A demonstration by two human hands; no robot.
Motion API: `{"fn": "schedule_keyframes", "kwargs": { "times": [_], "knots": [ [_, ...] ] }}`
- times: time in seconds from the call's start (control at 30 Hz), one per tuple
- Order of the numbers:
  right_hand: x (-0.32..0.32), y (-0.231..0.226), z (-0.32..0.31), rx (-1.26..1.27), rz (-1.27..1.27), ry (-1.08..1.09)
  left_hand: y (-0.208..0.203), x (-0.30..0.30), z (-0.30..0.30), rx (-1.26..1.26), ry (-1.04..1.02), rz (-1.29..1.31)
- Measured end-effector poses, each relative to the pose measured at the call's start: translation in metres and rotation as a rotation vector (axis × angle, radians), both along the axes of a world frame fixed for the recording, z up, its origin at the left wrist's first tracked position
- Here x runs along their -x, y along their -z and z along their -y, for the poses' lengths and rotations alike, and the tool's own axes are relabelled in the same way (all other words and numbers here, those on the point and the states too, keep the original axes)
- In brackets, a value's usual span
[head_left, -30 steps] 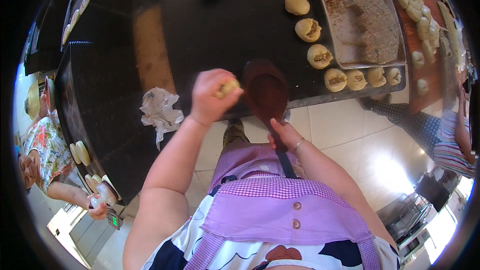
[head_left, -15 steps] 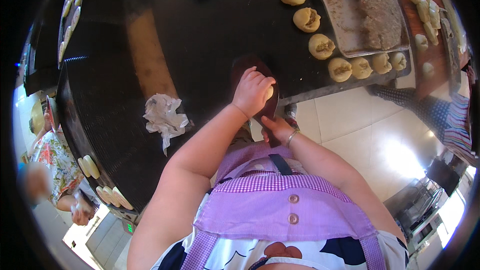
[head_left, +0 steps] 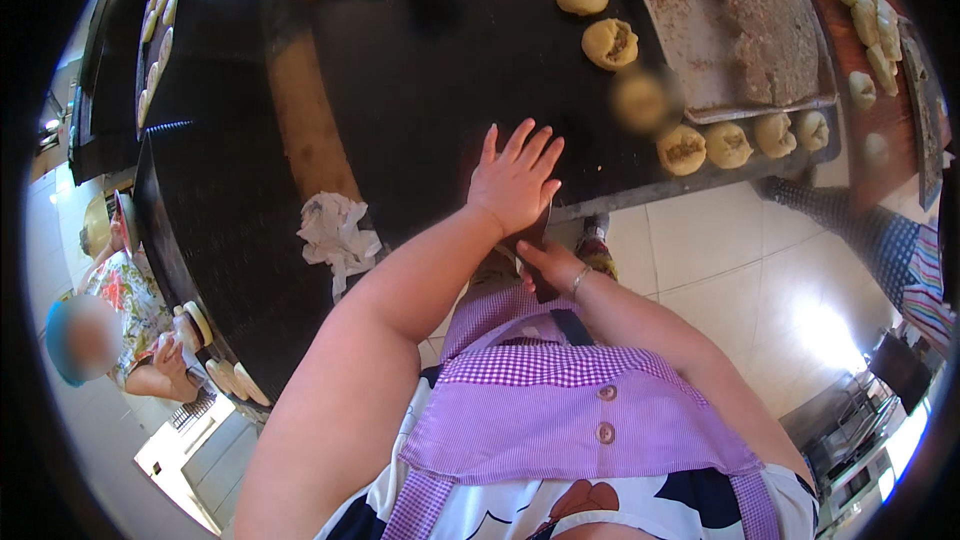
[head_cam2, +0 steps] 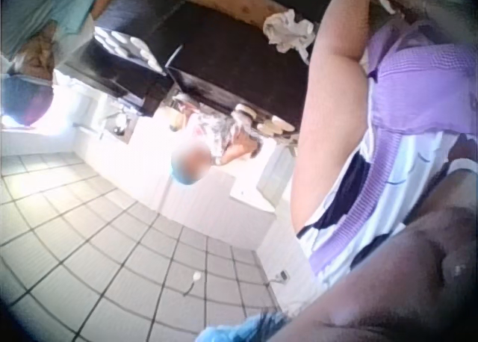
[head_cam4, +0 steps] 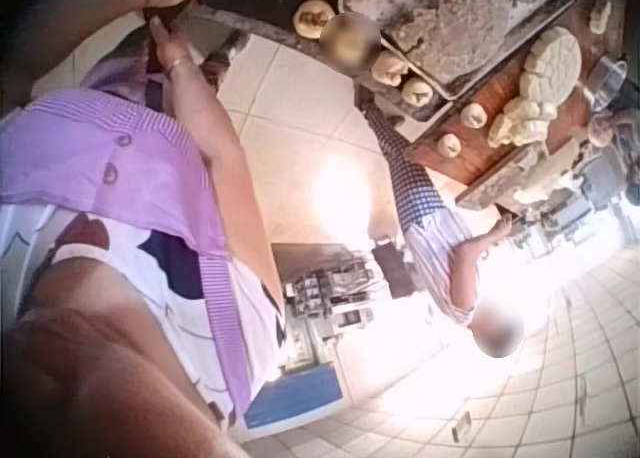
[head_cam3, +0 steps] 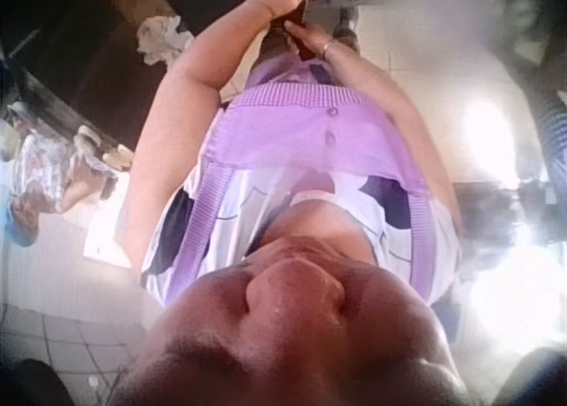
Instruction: The person prepares pastries by pressing filled dough into a wooden mold, flattening it by hand, and tapping the mold against a table to release the shaped cakes onto a tray. They also move trays of finished items to a cooling rack.
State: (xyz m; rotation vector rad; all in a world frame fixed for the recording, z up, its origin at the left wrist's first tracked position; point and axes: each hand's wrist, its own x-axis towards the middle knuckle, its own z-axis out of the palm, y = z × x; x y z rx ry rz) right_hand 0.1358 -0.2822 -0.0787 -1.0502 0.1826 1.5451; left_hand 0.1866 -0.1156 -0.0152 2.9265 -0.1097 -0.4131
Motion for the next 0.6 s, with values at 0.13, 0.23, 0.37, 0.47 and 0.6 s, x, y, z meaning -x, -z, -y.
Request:
{"fn": "schedule_keyframes", "kwargs": {
  "times": [0.13, 0.23, 0.37, 0.47, 0.6],
  "knots": [
    [-0.005, 0.000, -0.001, 0.015, -0.035, 0.033, 0.013, -0.017, -0.013, 0.134, -0.259, 0.032],
    [-0.014, -0.004, 0.002, 0.062, 0.021, 0.007, 0.009, -0.031, -0.028, -0.106, -0.288, 0.070],
    [-0.003, -0.011, 0.000, 0.116, 0.054, -0.009, 0.014, -0.032, -0.028, -0.174, -0.259, 0.101],
    [-0.011, -0.013, -0.003, 0.115, 0.076, 0.032, 0.001, -0.012, 0.008, 0.020, -0.285, 0.007],
    [-0.010, -0.014, 0.001, 0.118, 0.077, 0.036, 0.017, 0.003, -0.006, 0.128, -0.120, 0.159]
  ]
}}
